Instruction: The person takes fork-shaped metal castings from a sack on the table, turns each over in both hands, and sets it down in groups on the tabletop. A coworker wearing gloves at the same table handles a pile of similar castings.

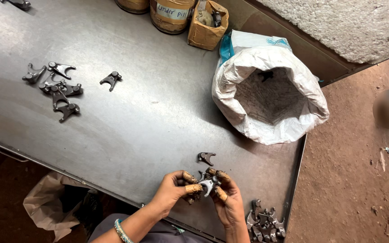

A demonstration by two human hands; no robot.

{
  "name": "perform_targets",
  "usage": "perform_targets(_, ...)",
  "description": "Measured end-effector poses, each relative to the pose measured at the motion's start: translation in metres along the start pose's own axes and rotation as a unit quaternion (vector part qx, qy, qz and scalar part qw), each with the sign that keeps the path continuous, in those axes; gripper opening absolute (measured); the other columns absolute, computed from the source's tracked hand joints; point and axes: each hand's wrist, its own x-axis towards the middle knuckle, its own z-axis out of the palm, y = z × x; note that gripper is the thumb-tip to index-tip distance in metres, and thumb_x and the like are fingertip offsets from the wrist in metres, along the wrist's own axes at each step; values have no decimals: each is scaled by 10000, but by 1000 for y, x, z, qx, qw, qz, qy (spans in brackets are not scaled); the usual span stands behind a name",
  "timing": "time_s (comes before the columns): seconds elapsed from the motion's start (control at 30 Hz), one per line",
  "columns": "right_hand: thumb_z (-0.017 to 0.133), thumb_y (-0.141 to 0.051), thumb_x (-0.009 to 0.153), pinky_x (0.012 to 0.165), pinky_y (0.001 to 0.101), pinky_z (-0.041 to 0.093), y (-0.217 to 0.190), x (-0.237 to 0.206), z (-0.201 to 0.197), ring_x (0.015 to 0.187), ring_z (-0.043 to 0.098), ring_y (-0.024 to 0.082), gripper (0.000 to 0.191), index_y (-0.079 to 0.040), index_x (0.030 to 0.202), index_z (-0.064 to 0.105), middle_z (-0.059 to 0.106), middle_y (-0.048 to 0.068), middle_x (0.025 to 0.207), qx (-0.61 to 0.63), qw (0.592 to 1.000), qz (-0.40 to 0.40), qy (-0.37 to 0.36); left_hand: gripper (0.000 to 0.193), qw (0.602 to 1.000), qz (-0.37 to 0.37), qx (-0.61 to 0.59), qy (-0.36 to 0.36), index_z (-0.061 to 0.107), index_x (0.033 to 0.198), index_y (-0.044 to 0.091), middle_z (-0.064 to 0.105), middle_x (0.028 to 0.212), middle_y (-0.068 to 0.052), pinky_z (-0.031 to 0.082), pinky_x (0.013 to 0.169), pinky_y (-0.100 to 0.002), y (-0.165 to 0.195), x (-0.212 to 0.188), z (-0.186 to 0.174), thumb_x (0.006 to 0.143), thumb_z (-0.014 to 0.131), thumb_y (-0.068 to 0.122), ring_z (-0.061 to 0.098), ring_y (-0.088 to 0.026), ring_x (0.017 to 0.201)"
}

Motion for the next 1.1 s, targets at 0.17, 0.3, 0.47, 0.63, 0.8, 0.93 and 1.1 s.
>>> perform_targets(0.17, 784, -113, 864, 594, 266, 509, -16, -2, 5, 760, 637, 139, 370, 28, 1195, 698, 698, 97, 930, -200, 976, 16, -83, 185, 997, -48, 61, -22, 680, 888, 19, 740, 746, -82, 531, 486, -277, 7, -1, -3, 807, 834, 80, 704, -151, 583)
perform_targets(0.3, 782, -151, 878, 386, 210, 357, -59, 8, 11, 501, 519, 92, 262, 41, 1044, 719, 635, 93, 695, -330, 922, 169, -112, 227, 981, 6, 191, 2, 723, 871, 13, 706, 690, -68, 495, 477, -254, 8, -1, -8, 768, 880, 142, 649, -114, 548)
perform_targets(0.47, 708, 9, 754, 508, 292, 536, -109, 29, 37, 660, 661, 197, 300, -3, 1049, 656, 712, 186, 956, -225, 963, -137, 50, 268, 960, 86, 260, 62, 727, 858, 4, 730, 717, -36, 498, 538, -234, 16, 2, -15, 749, 911, 167, 624, -61, 610)
perform_targets(0.63, 864, -24, 674, 795, 389, 598, -79, 17, 61, 895, 691, 234, 500, -21, 1116, 629, 695, 132, 1024, -514, 844, -150, -14, 239, 952, 116, 262, 109, 755, 920, 7, 775, 788, -20, 527, 571, -236, 19, 3, -21, 778, 859, 169, 677, -62, 659)
perform_targets(0.8, 876, -33, 669, 858, 382, 528, -8, -2, 49, 977, 620, 234, 479, -46, 1088, 643, 666, 108, 1034, -711, 673, -202, 20, 293, 940, 146, 292, 102, 761, 1024, 15, 801, 902, -35, 552, 641, -244, 15, 7, -27, 785, 853, 159, 696, -79, 739)
perform_targets(0.93, 838, -41, 779, 819, 320, 583, -1, 4, 25, 883, 718, 183, 372, -57, 1104, 658, 773, 83, 988, -545, 830, -94, 63, 396, 942, 193, 264, 68, 719, 1147, 27, 798, 1030, -13, 597, 773, -245, 12, 12, -22, 778, 828, 119, 740, -64, 903)
perform_targets(1.1, 727, -89, 886, 724, 309, 562, 1, 1, 11, 860, 679, 166, 349, -71, 1215, 611, 719, 90, 1010, -146, 989, 27, 2, 360, 966, 172, 191, -11, 713, 1147, 16, 776, 1040, -21, 594, 841, -261, 4, 15, -14, 803, 814, 52, 719, -94, 944)
